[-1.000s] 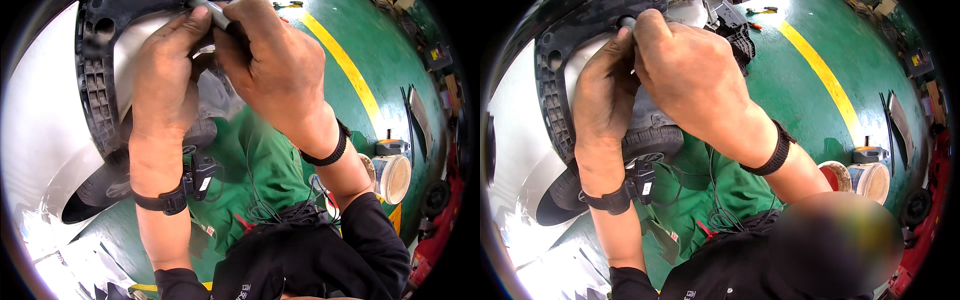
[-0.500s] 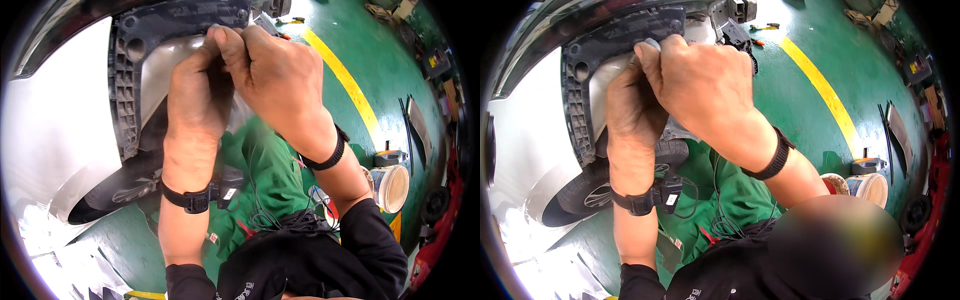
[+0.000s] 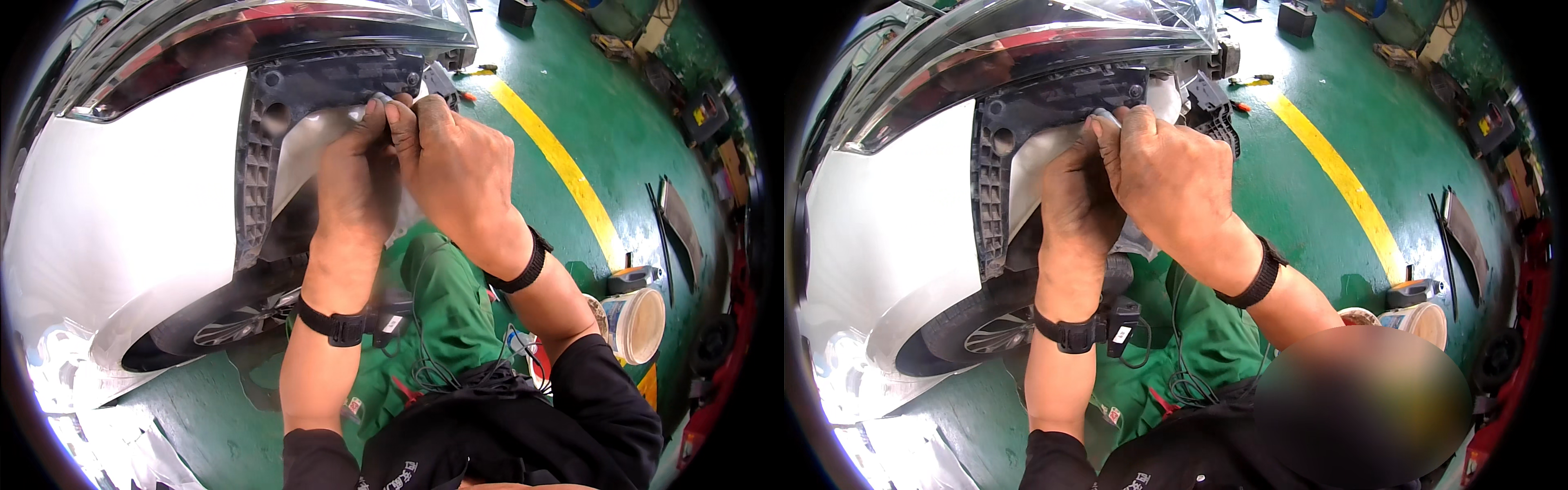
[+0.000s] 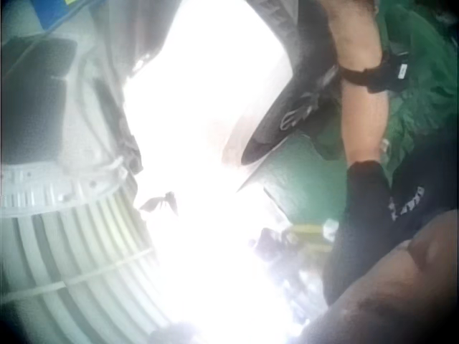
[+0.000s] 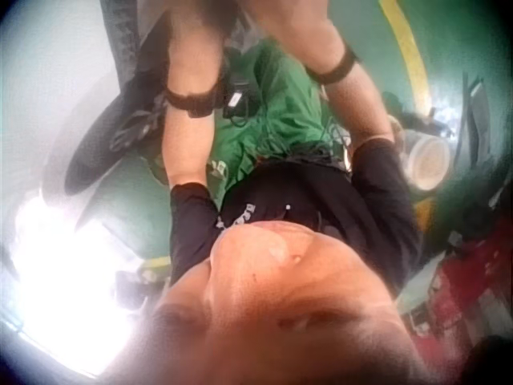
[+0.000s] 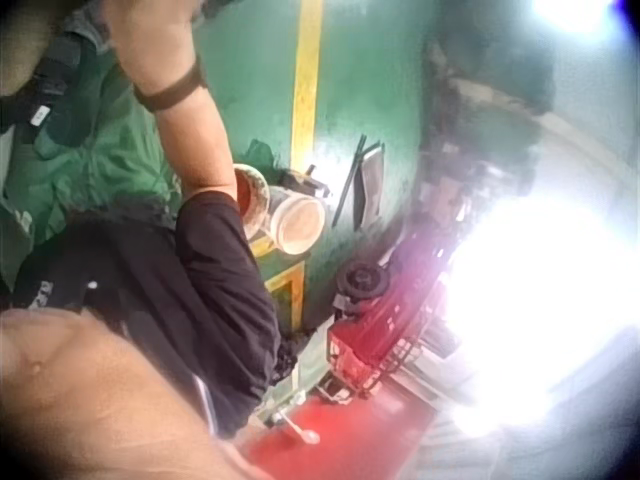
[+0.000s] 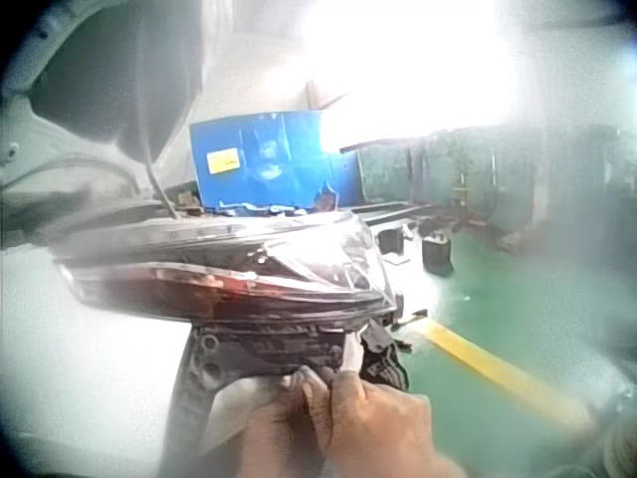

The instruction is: The person repairs a headlight on a car by unscrewing components, pulling back the bumper cover, and securing a mounting bracket with a socket wrench.

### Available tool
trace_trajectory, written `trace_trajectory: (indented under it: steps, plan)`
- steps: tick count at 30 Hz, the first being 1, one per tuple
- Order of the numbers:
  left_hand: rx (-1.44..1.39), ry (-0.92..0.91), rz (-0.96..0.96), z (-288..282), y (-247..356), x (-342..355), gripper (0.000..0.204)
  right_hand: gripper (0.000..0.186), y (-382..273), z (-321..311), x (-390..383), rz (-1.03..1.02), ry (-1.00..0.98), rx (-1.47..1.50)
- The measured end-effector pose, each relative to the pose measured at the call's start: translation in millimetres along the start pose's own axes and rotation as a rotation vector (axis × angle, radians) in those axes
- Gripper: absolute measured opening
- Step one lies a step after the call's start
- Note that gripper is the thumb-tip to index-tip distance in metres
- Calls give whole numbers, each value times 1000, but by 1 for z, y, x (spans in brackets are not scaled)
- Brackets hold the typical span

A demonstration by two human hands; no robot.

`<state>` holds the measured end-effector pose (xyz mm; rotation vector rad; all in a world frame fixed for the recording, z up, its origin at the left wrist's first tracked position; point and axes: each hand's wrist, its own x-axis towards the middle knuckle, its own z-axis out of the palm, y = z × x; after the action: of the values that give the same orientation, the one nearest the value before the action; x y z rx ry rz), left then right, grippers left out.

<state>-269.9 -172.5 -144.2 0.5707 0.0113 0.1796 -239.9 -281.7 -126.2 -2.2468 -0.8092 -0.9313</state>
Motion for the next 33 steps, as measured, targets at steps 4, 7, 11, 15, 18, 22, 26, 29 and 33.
trace_trajectory:
  steps: [4,7,11,15,18,22,26,29,33]
  plan:
    - [-40,-3,-44,-6,-2,3,32,36,-1,-2,3,-20,48,5]
    - [-42,26,-22,4,-5,-3,30,33,3,3,2,-72,112,50]
    - [259,118,101,-3,-10,-20,27,40,1,0,6,53,-148,42]
    - [705,166,167,-28,-13,-54,29,40,3,-1,0,120,-147,114]
    - [741,260,171,-50,-6,-83,30,26,-5,-2,0,145,-91,343]
    - [724,387,105,-74,-6,-122,29,23,-9,2,1,33,24,380]
    - [824,422,115,-86,-4,-146,30,19,-5,4,1,-99,102,229]
    - [805,533,157,-94,2,-159,32,20,-6,1,3,-18,40,87]
    - [947,627,324,-103,17,-168,25,34,-3,4,7,145,-19,128]
